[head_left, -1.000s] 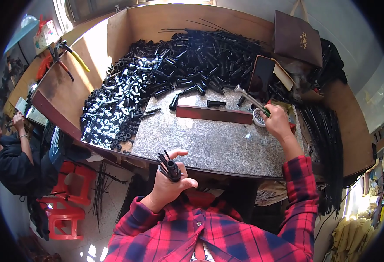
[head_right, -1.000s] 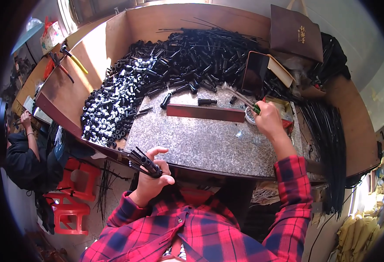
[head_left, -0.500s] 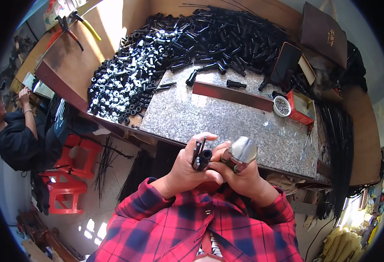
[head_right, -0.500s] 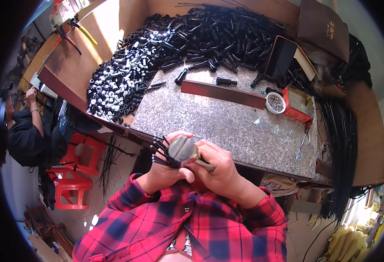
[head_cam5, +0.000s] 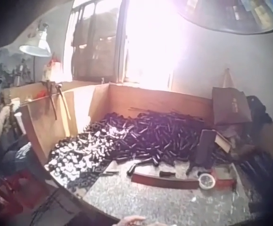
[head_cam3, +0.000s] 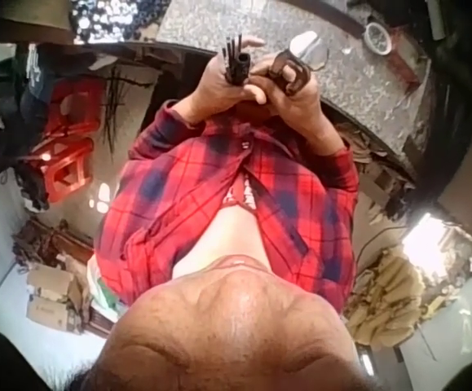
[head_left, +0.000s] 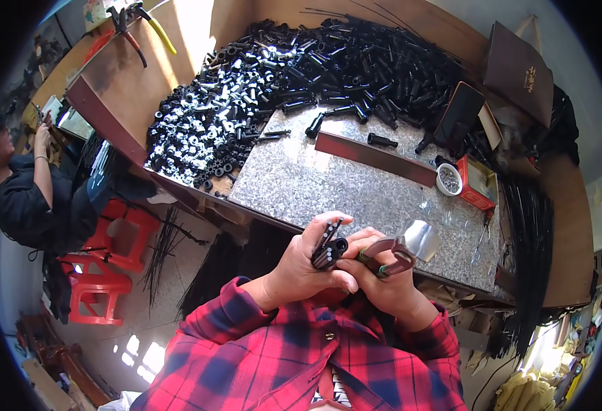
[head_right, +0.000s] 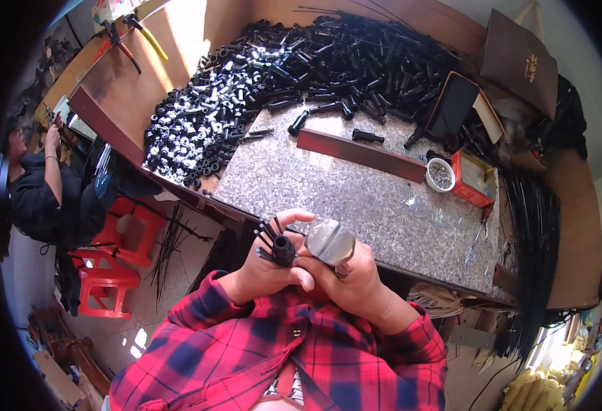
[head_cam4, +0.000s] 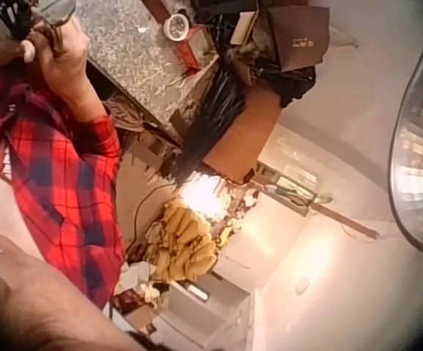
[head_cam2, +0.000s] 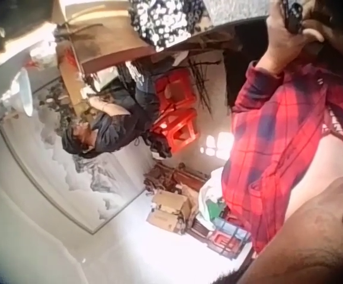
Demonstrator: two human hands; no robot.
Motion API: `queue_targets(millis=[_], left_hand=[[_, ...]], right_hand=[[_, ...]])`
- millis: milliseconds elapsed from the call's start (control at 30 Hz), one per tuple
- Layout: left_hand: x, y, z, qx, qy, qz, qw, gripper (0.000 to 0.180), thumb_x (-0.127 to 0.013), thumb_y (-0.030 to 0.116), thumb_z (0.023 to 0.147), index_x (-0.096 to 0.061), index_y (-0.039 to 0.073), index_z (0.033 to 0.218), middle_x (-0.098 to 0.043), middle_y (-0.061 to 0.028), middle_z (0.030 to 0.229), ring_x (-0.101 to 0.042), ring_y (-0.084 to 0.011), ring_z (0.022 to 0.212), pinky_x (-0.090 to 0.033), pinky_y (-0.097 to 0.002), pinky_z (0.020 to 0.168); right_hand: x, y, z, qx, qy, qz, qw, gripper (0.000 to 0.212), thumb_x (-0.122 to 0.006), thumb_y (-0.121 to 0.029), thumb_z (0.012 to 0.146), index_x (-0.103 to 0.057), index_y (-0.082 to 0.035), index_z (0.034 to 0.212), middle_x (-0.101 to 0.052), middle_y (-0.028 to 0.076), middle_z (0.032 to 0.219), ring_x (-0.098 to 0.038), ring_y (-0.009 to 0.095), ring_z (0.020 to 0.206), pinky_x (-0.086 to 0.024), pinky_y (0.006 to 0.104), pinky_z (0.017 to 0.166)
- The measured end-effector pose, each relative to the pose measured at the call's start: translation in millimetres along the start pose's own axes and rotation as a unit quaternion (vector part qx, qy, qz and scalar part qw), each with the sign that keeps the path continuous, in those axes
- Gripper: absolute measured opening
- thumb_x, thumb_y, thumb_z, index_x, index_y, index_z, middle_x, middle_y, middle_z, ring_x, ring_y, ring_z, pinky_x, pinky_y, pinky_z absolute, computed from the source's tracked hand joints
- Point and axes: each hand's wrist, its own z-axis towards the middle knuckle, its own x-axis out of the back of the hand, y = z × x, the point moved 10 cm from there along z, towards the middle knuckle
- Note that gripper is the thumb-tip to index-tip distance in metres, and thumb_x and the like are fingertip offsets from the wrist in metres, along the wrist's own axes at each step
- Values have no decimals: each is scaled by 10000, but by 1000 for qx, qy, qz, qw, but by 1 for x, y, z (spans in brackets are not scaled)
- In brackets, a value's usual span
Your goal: Assembling black structural ribs into a central hub component using pliers and a mallet.
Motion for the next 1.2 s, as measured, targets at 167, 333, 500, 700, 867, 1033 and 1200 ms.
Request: queue_targets(millis=[167,333,500,700,867,1033,1200], left_hand=[[0,9,1,1,-12,30,999,934,-884,331,566,-384,-6,1279,-623,9,831,-558,-65,795,-429,-237,765],[4,10,1,-5,-14,28,999,847,-887,191,616,-404,61,1299,-554,24,781,-485,-37,733,-412,-215,659],[-2,17,3,-30,-30,28,999,757,-801,143,690,-391,105,1325,-535,7,806,-480,-53,747,-441,-235,691],[4,16,-7,-47,-31,42,998,787,-826,190,716,-363,85,1343,-609,-21,930,-534,-42,873,-459,-239,781],[-9,15,-10,-44,-67,-2,997,848,-845,188,696,-333,58,1360,-579,-39,1089,-511,-67,1002,-440,-260,887],[4,4,-8,2,-74,-5,997,823,-842,128,695,-348,61,1349,-566,18,973,-508,-49,917,-448,-233,823],[53,9,-11,-7,4,-25,1000,896,-838,425,554,-463,9,1253,-430,78,575,-415,-18,563,-359,-181,568]], right_hand=[[3,-1,3,42,10,-40,998,193,-688,12,681,-586,-10,843,-595,139,850,-625,310,729,-490,367,616],[-2,-10,11,34,-1,-59,998,238,-717,7,661,-594,-31,861,-621,126,844,-636,297,752,-507,350,642],[1,-25,11,51,8,-126,991,288,-804,-53,634,-605,-57,842,-630,105,794,-640,273,730,-514,346,626],[-12,-25,13,45,-5,-109,993,167,-723,11,697,-590,-50,778,-587,78,701,-586,189,639,-474,307,588],[-16,-20,5,6,-16,-69,997,93,-666,36,779,-616,-27,826,-597,85,793,-572,188,729,-451,297,654],[-14,5,8,-81,-34,-84,993,221,-768,-122,726,-591,-36,827,-615,105,742,-616,227,663,-481,326,581],[-22,4,13,-177,-156,-13,972,188,-655,-79,815,-560,-14,964,-538,6,755,-511,98,677,-428,260,614]])
